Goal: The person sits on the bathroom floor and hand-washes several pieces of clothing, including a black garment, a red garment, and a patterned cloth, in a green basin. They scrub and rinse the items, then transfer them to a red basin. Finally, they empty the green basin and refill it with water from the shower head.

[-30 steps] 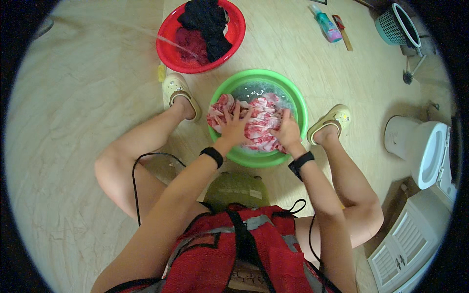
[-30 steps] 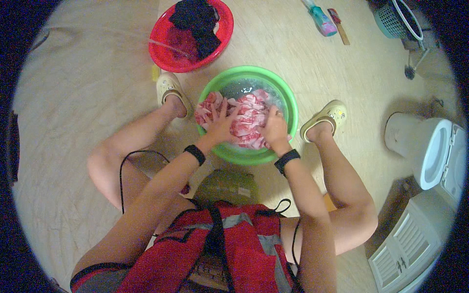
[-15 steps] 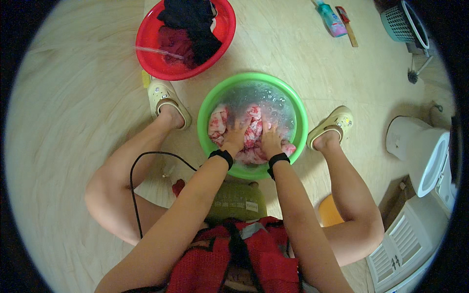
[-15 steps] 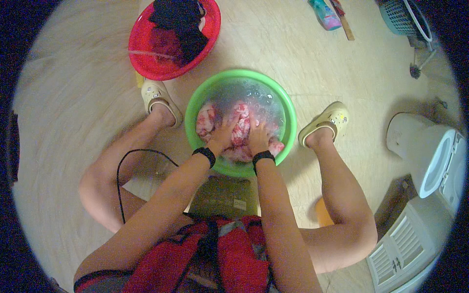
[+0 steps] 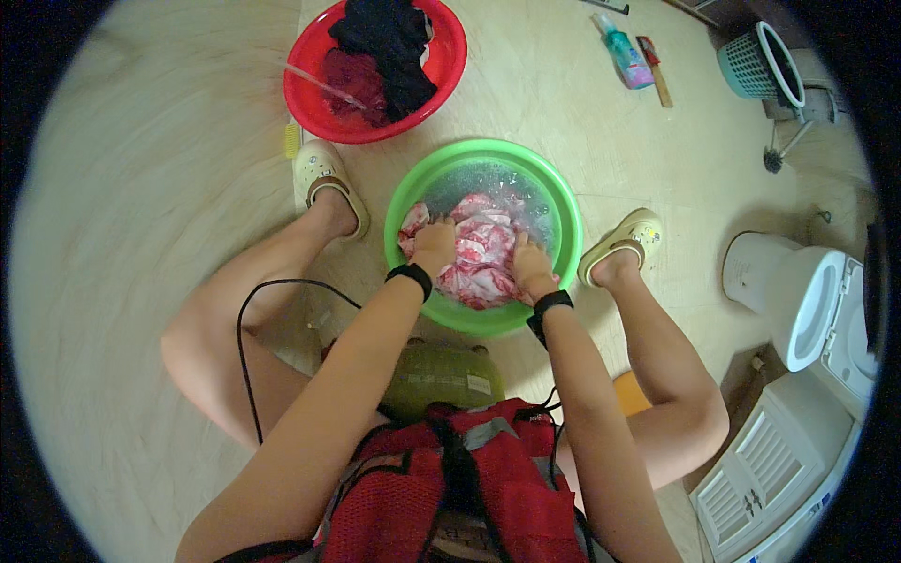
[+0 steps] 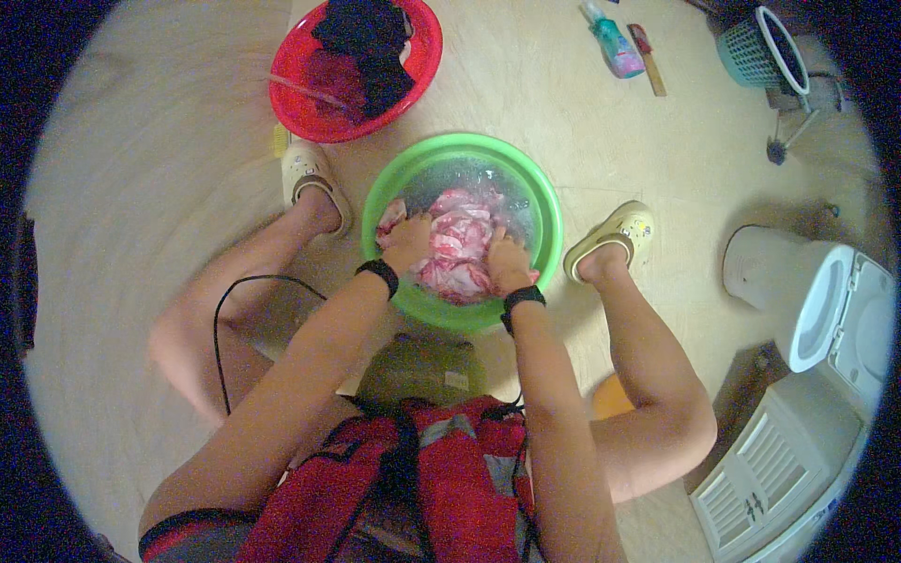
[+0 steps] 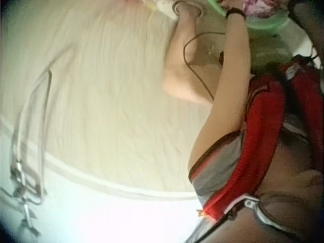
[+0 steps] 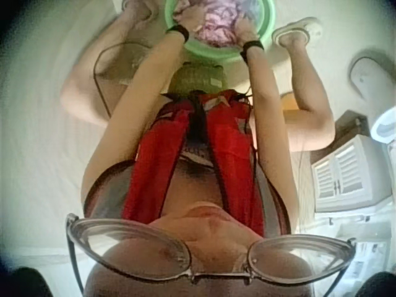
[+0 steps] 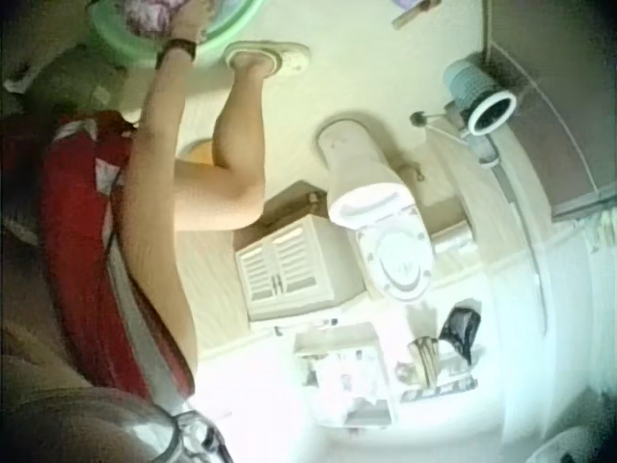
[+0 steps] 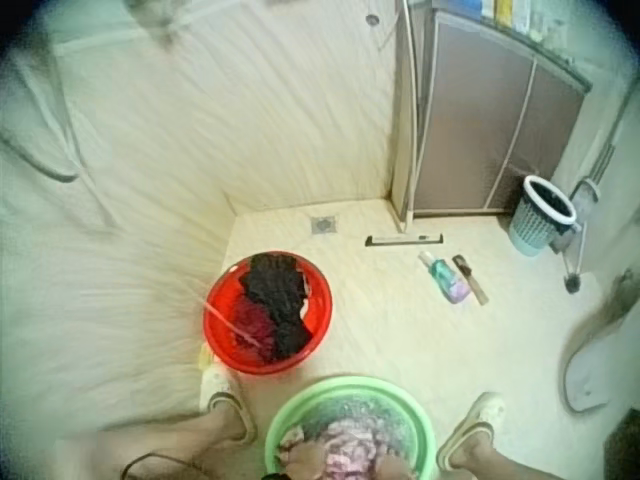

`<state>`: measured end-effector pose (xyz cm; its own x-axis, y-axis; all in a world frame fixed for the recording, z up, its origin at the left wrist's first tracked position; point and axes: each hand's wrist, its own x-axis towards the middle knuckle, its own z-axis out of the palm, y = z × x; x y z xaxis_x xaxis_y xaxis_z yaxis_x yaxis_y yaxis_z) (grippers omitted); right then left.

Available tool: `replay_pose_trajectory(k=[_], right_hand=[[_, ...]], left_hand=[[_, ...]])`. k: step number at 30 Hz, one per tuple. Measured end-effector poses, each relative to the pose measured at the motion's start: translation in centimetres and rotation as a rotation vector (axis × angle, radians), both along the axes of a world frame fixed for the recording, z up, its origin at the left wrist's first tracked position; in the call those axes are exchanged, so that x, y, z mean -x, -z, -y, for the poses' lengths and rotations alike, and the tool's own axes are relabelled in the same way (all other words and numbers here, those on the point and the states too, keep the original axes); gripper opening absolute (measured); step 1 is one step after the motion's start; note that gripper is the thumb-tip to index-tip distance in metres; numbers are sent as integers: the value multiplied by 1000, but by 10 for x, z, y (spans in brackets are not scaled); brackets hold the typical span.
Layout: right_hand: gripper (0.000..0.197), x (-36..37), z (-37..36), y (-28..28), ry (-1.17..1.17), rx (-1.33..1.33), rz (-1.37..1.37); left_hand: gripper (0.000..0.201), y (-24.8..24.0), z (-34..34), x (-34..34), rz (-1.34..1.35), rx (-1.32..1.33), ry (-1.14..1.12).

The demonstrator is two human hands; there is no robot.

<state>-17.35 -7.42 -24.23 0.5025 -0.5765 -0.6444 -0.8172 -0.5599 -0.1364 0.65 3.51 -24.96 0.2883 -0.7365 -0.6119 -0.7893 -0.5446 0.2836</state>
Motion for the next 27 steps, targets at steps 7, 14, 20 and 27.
replay_pose_trajectory(k=[7,14,20,27], right_hand=[[40,12,32,-110,248,-366,515],[26,-14,43,-258,252,-373,766],[24,-36,30,-406,188,-275,1005],[22,-35,41,-488,326,-515,1148]], left_hand=[[71,-54,-33,9,-60,158,-12],[87,-202,-3,18,-251,776,-66],[104,-300,16,41,-300,1044,-205],[116,-353,-21,107,27,1309,-285]])
